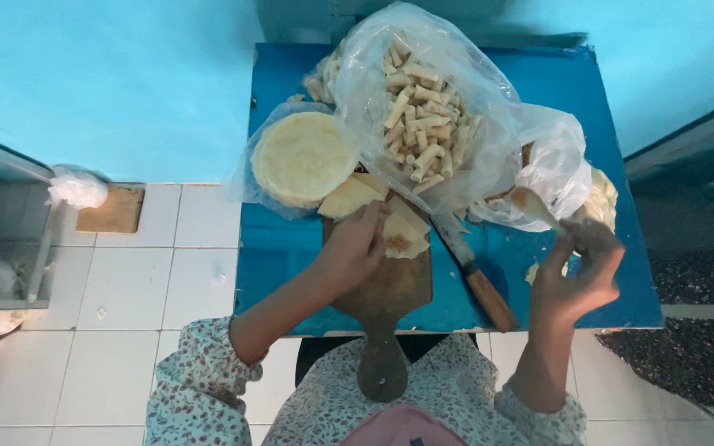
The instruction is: The person cuts a flat sheet of dough into small squares with a knife on a wooden board, then folds each square by hand and places the folded pieces into a plastic bag. They occasionally reposition the dough sheet and gather scraps aside while working.
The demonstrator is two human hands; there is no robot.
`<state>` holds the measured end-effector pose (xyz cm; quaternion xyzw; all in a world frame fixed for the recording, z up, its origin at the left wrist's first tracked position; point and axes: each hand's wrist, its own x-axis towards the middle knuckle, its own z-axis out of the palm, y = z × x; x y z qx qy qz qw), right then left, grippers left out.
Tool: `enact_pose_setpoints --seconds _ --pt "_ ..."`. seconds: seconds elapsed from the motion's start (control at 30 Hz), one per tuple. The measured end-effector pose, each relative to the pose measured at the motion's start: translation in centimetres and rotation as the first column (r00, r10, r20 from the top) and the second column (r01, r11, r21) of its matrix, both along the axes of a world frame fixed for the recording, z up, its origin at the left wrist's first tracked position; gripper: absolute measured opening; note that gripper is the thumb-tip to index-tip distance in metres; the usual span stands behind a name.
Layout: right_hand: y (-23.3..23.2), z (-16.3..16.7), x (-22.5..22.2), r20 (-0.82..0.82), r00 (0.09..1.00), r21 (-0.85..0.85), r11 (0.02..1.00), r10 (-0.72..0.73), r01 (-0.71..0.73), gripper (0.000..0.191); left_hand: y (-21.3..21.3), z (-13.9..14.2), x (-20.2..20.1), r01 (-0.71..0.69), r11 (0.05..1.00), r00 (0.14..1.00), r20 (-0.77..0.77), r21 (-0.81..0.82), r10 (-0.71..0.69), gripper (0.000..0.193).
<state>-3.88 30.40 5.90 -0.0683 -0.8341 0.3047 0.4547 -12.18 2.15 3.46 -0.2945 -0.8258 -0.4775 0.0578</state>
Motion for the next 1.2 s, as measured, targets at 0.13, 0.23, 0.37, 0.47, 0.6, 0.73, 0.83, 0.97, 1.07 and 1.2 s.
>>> enact_pose_setpoints --seconds 0.13,0.23,0.37,0.47,0.6,0.73,0.83,0.97,1.07,1.2 --pt "0.1 1.4 -1.5 0.114 0.963 0.447 0.878 -0.245 0.171 0.049 0.2 0.1 0.0 0.104 0.994 0.983 0.154 -0.036 -0.097 0.027" --pt "-2.6 0.7 -0.8 0.138 0.963 0.435 0.888 -0.230 0.149 0.043 0.0 0.0 -0.1 0.153 0.988 0.983 0.102 0.007 -0.153 0.029" --pt "-7.3 -1.9 -0.7 0.527 0.834 -0.151 0.984 0.163 -0.096 0.036 0.0 -0.6 -0.2 0.145 0.989 0.981 0.133 -0.015 -0.142 0.031" --pt "-9.3 -3.4 -1.3 0.409 0.871 -0.085 0.962 0.273 -0.261 0.040 0.1 -1.1 0.1 0.117 0.993 0.993 0.008 0.006 -0.117 0.029" --pt "-10.2 -3.9 -1.6 0.410 0.880 -0.091 0.970 0.241 -0.224 0.039 -0.3 -1.3 0.1 0.144 0.989 0.989 -0.022 0.031 -0.144 0.032" --pt "-11.2 -4.1 -1.8 0.302 0.892 -0.253 0.930 0.336 -0.265 0.035 -0.6 -1.3 -0.1 0.137 0.990 0.990 0.008 0.035 -0.137 0.036" --pt "-12.0 -4.4 -1.7 0.260 0.898 -0.153 0.933 0.355 -0.325 0.035 -0.8 -1.3 -0.1 0.154 0.985 0.987 0.031 0.082 -0.157 0.038" --pt "-12.6 -4.6 -1.6 0.272 0.862 -0.098 0.903 0.428 -0.418 0.036 -0.8 -1.5 -0.2 0.150 0.984 0.988 0.016 0.100 -0.153 0.038" --pt "-12.4 -4.5 -1.4 0.281 0.863 -0.021 0.901 0.420 -0.432 0.040 -0.9 -1.7 -0.2 0.166 0.984 0.985 0.030 0.067 -0.168 0.040" --pt "-11.3 -3.9 -1.3 0.376 0.817 -0.127 0.898 0.437 -0.422 0.049 -0.9 -1.9 0.0 0.149 0.987 0.989 -0.009 0.055 -0.149 0.036"
